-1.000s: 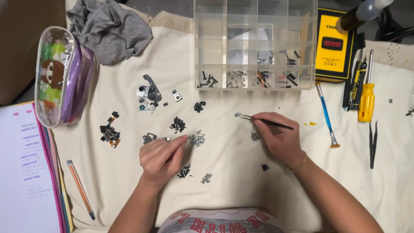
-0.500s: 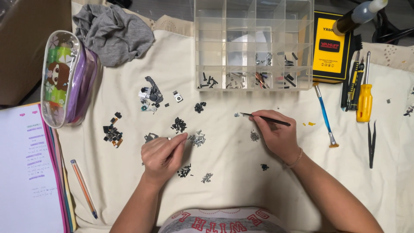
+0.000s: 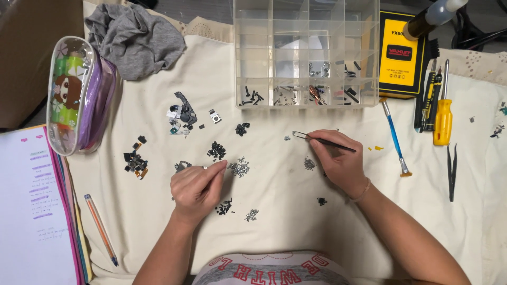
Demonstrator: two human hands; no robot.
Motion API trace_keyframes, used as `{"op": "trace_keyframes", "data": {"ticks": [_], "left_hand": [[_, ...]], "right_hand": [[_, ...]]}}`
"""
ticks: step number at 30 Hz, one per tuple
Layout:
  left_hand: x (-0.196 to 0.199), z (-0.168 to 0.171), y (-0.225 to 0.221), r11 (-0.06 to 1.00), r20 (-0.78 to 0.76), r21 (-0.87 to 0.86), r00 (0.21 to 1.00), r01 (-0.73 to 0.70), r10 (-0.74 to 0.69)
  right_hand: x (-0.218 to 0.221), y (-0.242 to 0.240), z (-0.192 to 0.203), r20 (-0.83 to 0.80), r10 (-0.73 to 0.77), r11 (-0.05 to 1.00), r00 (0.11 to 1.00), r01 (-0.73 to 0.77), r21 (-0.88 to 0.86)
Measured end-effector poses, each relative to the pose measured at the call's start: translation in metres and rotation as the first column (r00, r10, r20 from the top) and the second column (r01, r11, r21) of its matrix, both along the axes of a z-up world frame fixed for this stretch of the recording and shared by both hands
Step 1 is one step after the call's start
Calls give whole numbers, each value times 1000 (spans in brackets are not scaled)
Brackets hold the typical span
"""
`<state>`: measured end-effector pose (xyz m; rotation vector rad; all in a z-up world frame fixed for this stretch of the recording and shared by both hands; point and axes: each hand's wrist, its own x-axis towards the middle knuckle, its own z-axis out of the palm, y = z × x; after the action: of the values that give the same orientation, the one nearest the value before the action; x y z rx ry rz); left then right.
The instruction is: Sorting small electronic components and screws into a plastic organizer box using tweezers.
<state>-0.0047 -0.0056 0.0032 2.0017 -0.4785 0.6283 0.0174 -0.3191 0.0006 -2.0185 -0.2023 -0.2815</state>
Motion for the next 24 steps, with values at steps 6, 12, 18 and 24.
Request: {"op": "trace_keyframes", "data": {"ticks": [6, 12, 18, 24], "left_hand": [[1, 2, 1, 1000, -14, -11, 1000, 2, -2], [-1, 0, 2, 1000, -9, -5, 1000, -1, 1], [-1, 3, 1, 1000, 4, -5, 1000, -2, 2], [0, 2, -1, 1000, 15, 5, 1000, -3, 3]], "right_hand": [[3, -4, -10, -4, -3, 999, 1000, 3, -34], [0, -4, -15, -28, -36, 999, 999, 37, 15], [-4, 2, 14, 27, -67, 993, 997, 64, 96], [43, -24, 54, 212, -141, 980, 967, 106, 171]]}}
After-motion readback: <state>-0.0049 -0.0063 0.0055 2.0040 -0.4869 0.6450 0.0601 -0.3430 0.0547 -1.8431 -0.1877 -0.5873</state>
